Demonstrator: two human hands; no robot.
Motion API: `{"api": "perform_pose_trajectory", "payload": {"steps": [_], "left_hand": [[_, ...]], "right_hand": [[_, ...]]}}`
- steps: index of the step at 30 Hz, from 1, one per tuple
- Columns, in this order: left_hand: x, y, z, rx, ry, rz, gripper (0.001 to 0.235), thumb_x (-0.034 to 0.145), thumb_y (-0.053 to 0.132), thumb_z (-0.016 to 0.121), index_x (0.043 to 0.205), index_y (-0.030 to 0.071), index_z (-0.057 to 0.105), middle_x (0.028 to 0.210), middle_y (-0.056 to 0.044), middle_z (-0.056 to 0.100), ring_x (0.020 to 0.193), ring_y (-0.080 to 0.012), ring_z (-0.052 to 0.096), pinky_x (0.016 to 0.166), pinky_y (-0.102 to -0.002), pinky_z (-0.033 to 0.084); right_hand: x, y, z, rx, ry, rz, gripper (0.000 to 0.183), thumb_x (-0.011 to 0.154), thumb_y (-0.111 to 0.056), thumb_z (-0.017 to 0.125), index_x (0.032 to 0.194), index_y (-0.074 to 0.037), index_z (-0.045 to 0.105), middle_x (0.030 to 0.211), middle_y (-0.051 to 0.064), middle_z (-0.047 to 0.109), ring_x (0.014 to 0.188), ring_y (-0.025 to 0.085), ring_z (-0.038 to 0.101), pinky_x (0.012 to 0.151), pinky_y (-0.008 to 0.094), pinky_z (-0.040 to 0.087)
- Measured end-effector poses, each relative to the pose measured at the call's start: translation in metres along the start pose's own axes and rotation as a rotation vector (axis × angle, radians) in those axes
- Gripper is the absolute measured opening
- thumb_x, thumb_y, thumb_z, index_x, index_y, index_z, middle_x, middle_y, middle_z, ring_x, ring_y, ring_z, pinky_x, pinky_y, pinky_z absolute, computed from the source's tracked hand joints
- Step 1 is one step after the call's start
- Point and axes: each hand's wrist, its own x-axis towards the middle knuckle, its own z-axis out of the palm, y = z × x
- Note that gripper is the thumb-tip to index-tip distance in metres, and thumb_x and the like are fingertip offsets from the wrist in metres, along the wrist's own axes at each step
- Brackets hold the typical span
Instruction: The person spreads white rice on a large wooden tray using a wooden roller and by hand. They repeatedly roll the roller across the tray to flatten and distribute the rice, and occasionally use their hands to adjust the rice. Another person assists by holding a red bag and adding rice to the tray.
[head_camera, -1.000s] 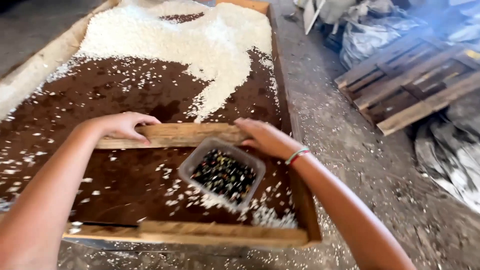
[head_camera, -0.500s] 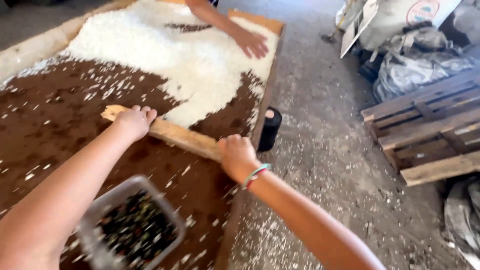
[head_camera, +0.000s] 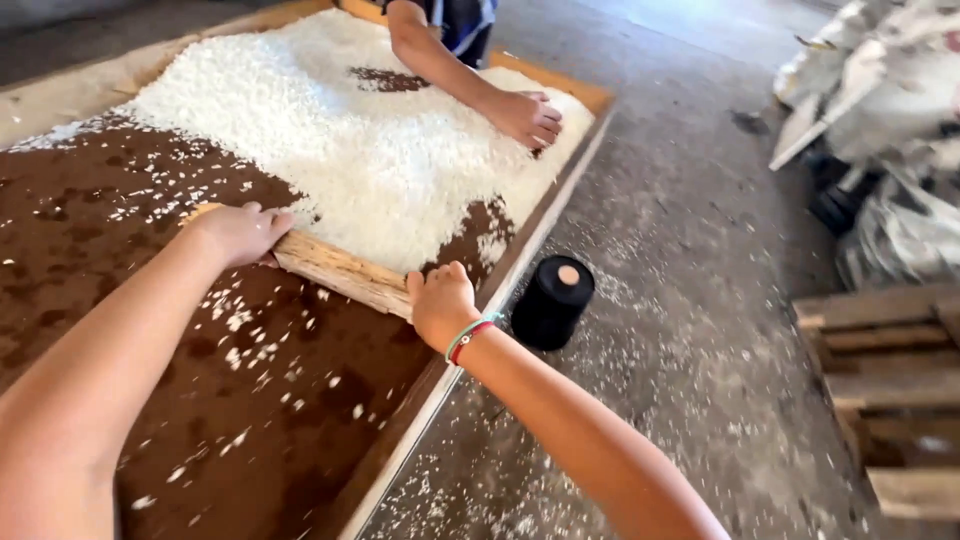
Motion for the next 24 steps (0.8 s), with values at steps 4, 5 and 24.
{"api": "perform_pose_trajectory", "payload": {"steps": [4,5,24], "left_hand": [[0.052,-0.003,0.009,-0.028,0.017,-0.040,0.074,0.078,0.061,0.068,0.133,0.021,0.038,0.136,-0.004,0.058,0.124,-0.0337,0.056,0.093,-0.048,0.062],[0.061,-0.002,0.004,-0.030,0.004,-0.055,0.074,0.078,0.061,0.068,0.133,0.021,0.038,0.136,-0.004,0.058,0.124,-0.0337,0.056,0.093,-0.048,0.062],[0.205,0.004,-0.054,-0.223,0.114,-0.223,0.030,0.105,0.033,0.046,0.124,0.013,0.058,0.124,-0.013,0.068,0.111,-0.0374,0.064,0.082,-0.054,0.060]], "right_hand": [[0.032,0.042,0.001,-0.011,-0.039,-0.003,0.039,0.104,-0.034,0.030,0.131,-0.008,0.040,0.131,0.014,0.058,0.114,0.031,0.053,0.091,0.048,0.031],[0.042,0.053,0.005,-0.013,-0.034,-0.022,0.039,0.104,-0.034,0.030,0.131,-0.008,0.040,0.131,0.014,0.058,0.114,0.031,0.053,0.091,0.048,0.031],[0.216,0.213,0.055,0.036,0.177,-0.189,0.047,0.095,-0.049,0.052,0.119,-0.009,0.045,0.113,0.017,0.066,0.107,0.035,0.062,0.092,0.048,0.038]]}}
